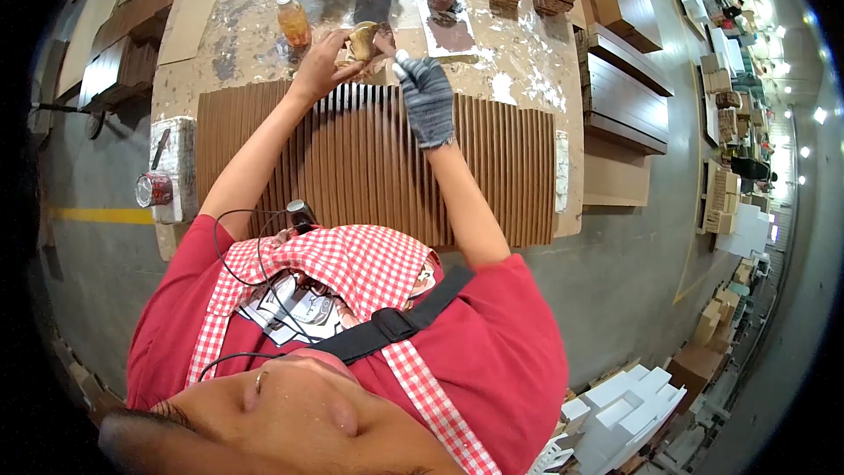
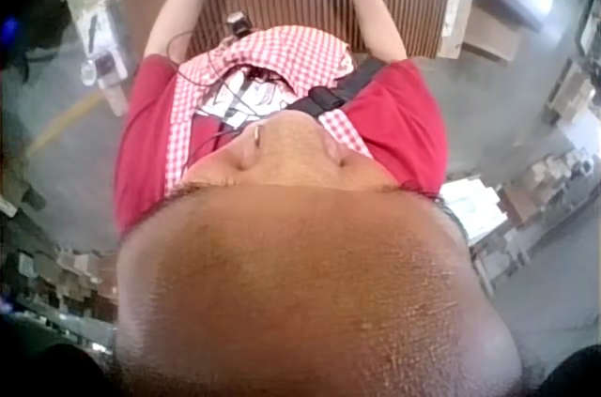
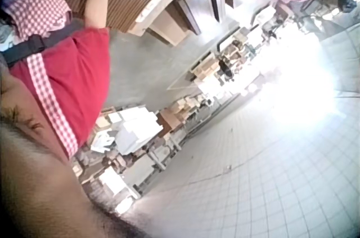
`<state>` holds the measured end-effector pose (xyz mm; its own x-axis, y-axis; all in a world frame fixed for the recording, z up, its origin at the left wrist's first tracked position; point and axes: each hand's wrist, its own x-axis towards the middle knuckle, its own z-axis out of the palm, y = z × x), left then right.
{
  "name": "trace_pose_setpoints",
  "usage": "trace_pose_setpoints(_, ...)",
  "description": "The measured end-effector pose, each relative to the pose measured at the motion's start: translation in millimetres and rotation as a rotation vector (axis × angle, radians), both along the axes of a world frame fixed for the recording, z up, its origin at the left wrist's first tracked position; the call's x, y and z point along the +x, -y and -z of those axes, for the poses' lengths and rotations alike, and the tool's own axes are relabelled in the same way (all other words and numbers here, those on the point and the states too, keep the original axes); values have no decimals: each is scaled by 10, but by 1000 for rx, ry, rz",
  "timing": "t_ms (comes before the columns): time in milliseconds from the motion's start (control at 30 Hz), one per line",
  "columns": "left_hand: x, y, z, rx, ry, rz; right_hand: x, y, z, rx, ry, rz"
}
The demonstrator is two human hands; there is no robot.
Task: The person wipes a corrugated panel with a sponge, then uses a cloth to wipe the panel and the work surface. Finally, they apply a substance to a small wooden block and wipe the panel with it.
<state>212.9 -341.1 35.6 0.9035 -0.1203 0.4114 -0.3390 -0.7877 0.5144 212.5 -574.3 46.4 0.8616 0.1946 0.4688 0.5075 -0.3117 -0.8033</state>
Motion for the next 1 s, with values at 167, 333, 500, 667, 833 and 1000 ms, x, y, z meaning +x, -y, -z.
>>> trace_pose_setpoints(167, 26, -4, -7, -30, -4, 5, 33, -99, 11, 90, -261, -26)
trace_pose_setpoints(333, 28, 1, 17, -17, 24, -2, -192, 12, -55, 29, -99, -22)
trace_pose_setpoints(500, 29, -22, 42, -48, 0, 13, 102, -63, -144, 488, -683, -6)
trace_pose_setpoints(667, 38, -27, 17, -30, 4, 42, 390, -133, -139, 488, -883, 84)
trace_pose_setpoints(833, 29, -27, -15, -20, 4, 32, 414, -135, -146, 560, -865, 69)
trace_pose_setpoints(1000, 16, -25, -16, -44, -10, 42, 433, -156, -149, 390, -838, 103)
